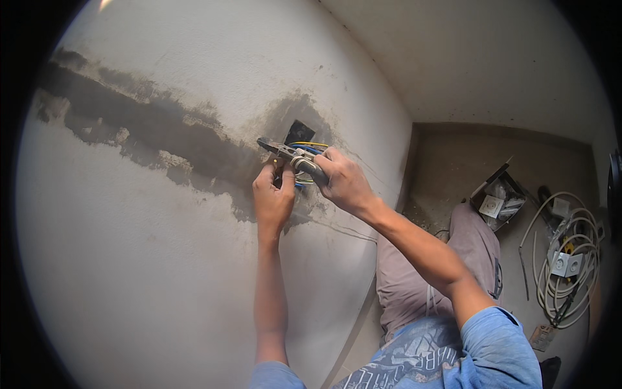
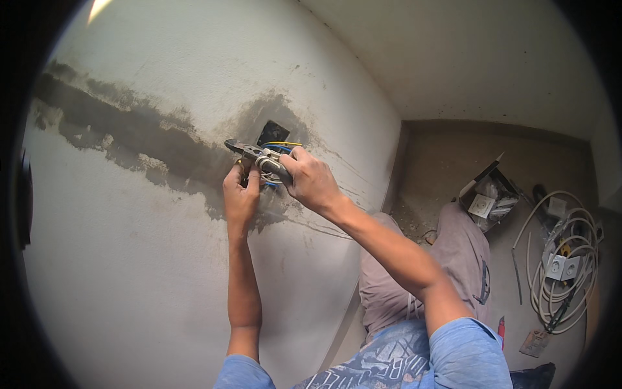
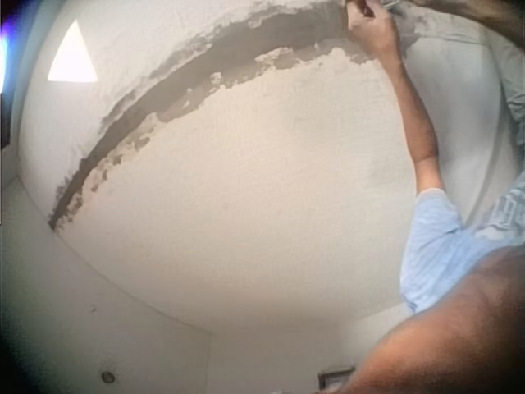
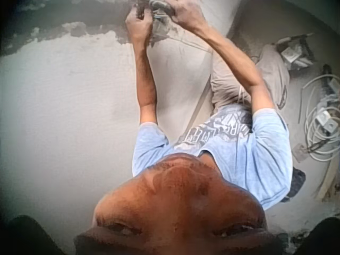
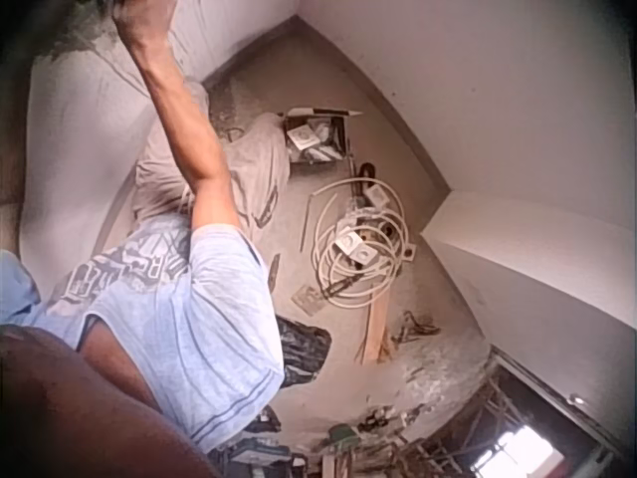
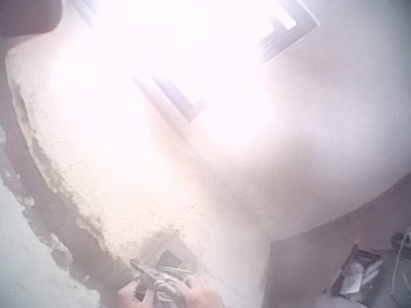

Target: The person strips insulation from wires with a stripper, inserts the wires into the back of an electrical outlet component, and prepares to mount the outlet into a wall-mounted electrical box.

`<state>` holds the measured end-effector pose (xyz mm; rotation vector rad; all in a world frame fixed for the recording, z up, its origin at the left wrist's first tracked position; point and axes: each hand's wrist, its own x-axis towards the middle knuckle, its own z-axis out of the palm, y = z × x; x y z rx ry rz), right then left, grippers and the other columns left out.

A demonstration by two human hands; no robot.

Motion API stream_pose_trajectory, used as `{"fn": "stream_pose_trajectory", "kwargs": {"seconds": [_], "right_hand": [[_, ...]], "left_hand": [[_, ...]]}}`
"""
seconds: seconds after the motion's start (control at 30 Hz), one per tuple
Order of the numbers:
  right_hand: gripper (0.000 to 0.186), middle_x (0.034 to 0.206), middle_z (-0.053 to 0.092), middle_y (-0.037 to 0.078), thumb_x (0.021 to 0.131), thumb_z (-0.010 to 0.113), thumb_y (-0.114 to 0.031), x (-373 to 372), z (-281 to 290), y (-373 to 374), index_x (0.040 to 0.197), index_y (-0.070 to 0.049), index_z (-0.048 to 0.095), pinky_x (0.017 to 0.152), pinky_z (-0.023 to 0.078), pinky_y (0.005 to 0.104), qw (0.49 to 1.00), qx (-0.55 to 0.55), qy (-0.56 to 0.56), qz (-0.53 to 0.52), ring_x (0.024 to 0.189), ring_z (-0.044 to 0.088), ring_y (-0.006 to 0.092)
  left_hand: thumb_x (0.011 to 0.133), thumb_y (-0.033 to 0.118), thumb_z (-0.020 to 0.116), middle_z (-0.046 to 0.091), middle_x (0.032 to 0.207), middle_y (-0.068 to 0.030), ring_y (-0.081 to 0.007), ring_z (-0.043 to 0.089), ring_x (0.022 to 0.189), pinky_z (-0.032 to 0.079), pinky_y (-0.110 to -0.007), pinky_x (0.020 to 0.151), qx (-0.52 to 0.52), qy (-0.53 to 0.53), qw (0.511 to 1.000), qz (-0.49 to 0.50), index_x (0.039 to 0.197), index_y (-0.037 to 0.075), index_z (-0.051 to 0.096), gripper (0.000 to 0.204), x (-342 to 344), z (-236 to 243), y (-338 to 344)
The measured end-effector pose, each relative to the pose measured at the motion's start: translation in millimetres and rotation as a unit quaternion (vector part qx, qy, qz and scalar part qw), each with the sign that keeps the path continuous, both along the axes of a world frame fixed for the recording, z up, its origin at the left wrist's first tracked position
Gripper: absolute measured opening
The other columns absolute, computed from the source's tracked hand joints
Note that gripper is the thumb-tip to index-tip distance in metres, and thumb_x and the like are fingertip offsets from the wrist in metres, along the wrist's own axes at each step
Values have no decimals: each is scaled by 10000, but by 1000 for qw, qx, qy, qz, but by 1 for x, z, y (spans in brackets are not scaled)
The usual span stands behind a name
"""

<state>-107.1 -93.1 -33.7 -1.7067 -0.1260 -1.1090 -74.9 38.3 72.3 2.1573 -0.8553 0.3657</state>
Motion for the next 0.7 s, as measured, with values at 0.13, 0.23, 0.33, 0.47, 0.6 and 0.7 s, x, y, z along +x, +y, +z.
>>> {"fn": "stream_pose_trajectory", "kwargs": {"seconds": [0.13,0.23,0.33,0.47,0.6,0.7], "right_hand": [[115,848,627,201,863,690,-100,14,-8,-14,917,-23,623,675,517,483,1000,2,2,11,767,640,409],[134,837,670,201,865,691,-143,15,-6,-17,909,-35,624,676,536,496,1000,-2,24,-9,783,673,408],[158,791,689,201,870,705,-176,7,4,-5,887,-37,629,656,534,507,996,29,69,-38,747,683,422],[172,722,668,210,871,720,-206,16,-2,5,909,-45,671,619,518,489,990,88,93,-57,672,673,414],[177,665,636,219,875,720,-213,17,-4,14,938,-48,698,595,501,471,987,127,81,-55,621,659,410],[189,648,624,219,875,722,-224,16,-4,18,917,-40,701,589,494,465,983,147,93,-60,610,653,412]], "left_hand": [[911,260,788,661,825,-16,-89,579,741,490,-267,674,75,-11,997,0,1033,-35,681,336,-4,2,-10],[868,314,846,620,799,16,-53,468,675,412,-238,597,67,-4,997,30,984,-13,673,388,1,-3,-17],[838,342,873,542,692,19,-58,393,605,356,-260,532,36,-18,998,57,820,21,588,430,16,-16,-7],[811,356,892,416,567,7,-91,344,548,321,-304,493,45,-32,995,86,672,45,426,577,11,-13,-21],[811,369,890,395,563,9,-92,329,548,317,-307,486,48,-47,995,76,656,52,404,601,11,-12,-20],[824,360,886,370,590,55,-55,317,573,289,-284,477,41,-38,996,73,652,82,396,589,7,-11,-22]]}}
